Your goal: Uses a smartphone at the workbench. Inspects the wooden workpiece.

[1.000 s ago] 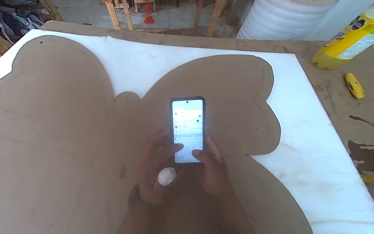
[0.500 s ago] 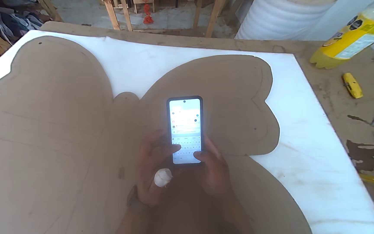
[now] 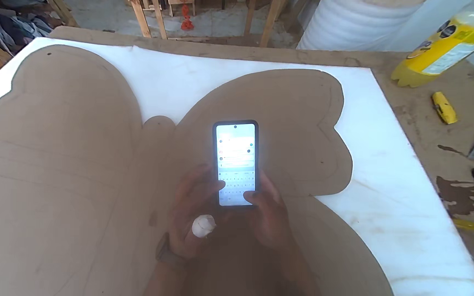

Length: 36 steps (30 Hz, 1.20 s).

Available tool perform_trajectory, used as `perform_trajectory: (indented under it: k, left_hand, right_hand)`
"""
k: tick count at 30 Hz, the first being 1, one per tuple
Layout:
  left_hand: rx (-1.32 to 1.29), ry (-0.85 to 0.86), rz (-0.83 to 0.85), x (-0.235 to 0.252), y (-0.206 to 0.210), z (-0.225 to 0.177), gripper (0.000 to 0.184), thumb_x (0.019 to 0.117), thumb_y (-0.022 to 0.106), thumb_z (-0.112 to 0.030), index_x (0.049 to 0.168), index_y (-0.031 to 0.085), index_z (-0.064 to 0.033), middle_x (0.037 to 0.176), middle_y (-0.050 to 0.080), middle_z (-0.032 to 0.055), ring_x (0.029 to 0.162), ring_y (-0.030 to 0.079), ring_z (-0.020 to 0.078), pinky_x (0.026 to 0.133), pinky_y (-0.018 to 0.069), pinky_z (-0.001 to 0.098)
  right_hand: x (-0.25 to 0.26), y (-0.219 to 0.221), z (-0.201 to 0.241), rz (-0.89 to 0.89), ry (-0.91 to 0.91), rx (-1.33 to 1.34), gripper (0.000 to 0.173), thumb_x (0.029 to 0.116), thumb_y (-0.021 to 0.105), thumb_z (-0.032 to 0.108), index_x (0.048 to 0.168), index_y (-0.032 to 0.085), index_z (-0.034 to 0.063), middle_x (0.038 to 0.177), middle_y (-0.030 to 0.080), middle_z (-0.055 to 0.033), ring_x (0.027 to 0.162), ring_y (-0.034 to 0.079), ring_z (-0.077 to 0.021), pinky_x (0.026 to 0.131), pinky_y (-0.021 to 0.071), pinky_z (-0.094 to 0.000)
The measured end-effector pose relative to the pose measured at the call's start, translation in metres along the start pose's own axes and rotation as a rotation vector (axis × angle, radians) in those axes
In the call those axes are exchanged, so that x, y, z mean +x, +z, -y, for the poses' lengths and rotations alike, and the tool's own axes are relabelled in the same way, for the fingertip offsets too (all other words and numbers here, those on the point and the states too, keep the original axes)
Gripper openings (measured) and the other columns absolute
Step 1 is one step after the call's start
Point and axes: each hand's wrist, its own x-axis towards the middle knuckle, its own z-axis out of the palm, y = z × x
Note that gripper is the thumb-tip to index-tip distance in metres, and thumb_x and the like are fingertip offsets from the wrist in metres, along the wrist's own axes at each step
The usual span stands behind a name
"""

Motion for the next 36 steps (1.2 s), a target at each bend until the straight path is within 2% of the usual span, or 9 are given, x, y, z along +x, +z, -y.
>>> perform_trajectory:
  k: [5,9,15,23,28,34,36]
  left_hand:
    - [-0.010,0.001,-0.011,-0.0007,0.0003,0.0003,0.068,0.0973,0.045,-0.067,0.129,0.068,-0.0109,0.152,0.047,0.0179,0.136,0.050,0.0359,0.109,0.0504,0.0514]
    - [-0.025,0.006,0.002,0.0009,0.0004,-0.0004,0.066,0.0973,0.047,-0.065,0.128,0.069,-0.0113,0.152,0.047,0.0173,0.136,0.050,0.0351,0.110,0.0500,0.0510]
    - [-0.024,-0.004,0.013,0.0000,-0.0002,-0.0001,0.066,0.0963,0.048,-0.067,0.125,0.070,-0.0116,0.153,0.045,0.0183,0.137,0.049,0.0368,0.110,0.0498,0.0526]
    - [-0.056,0.005,0.014,-0.0002,0.0005,0.0007,0.065,0.0963,0.047,-0.066,0.123,0.069,-0.0114,0.153,0.046,0.0186,0.135,0.051,0.0361,0.109,0.0505,0.0512]
    - [-0.063,0.001,0.004,-0.0003,0.0016,0.0005,0.063,0.0960,0.050,-0.065,0.122,0.069,-0.0111,0.152,0.046,0.0182,0.135,0.050,0.0359,0.109,0.0501,0.0511]
    - [0.060,-0.008,-0.017,-0.0001,0.0004,0.0010,0.070,0.1002,0.036,-0.068,0.122,0.071,-0.0111,0.150,0.049,0.0156,0.134,0.052,0.0322,0.108,0.0512,0.0484]
    - [0.074,-0.005,-0.019,-0.0002,0.0000,0.0003,0.070,0.1002,0.036,-0.067,0.122,0.071,-0.0104,0.149,0.049,0.0158,0.134,0.051,0.0322,0.108,0.0513,0.0480]
  right_hand:
    - [0.0009,0.0021,0.0006,-0.004,-0.002,-0.028,0.057,0.0970,0.049,0.004,0.151,0.041,0.0190,0.127,0.063,-0.0167,0.099,0.072,-0.0276,0.069,0.0645,-0.0477]
    - [0.0002,0.0021,-0.0011,-0.045,-0.007,-0.084,0.060,0.0947,0.056,0.005,0.152,0.043,0.0201,0.128,0.063,-0.0160,0.102,0.071,-0.0282,0.072,0.0645,-0.0475]
    - [0.0002,0.0008,0.0001,0.005,-0.005,0.014,0.057,0.0968,0.047,0.005,0.152,0.041,0.0177,0.129,0.062,-0.0180,0.102,0.071,-0.0296,0.070,0.0644,-0.0507]
    - [0.0007,0.0012,0.0014,0.001,-0.009,0.002,0.059,0.0961,0.047,0.002,0.152,0.039,0.0174,0.129,0.061,-0.0188,0.100,0.071,-0.0310,0.068,0.0643,-0.0517]
    - [0.0003,0.0003,0.0005,0.007,-0.018,-0.042,0.061,0.0956,0.052,0.003,0.153,0.039,0.0182,0.130,0.061,-0.0180,0.102,0.071,-0.0306,0.069,0.0644,-0.0505]
    - [0.0005,0.0016,-0.0006,0.025,-0.023,-0.071,0.062,0.0960,0.057,0.004,0.153,0.038,0.0180,0.129,0.061,-0.0193,0.102,0.071,-0.0326,0.069,0.0648,-0.0502]
    - [0.0001,0.0033,-0.0007,0.006,-0.019,-0.102,0.062,0.0956,0.060,0.005,0.153,0.039,0.0183,0.127,0.062,-0.0198,0.098,0.071,-0.0332,0.068,0.0648,-0.0493]
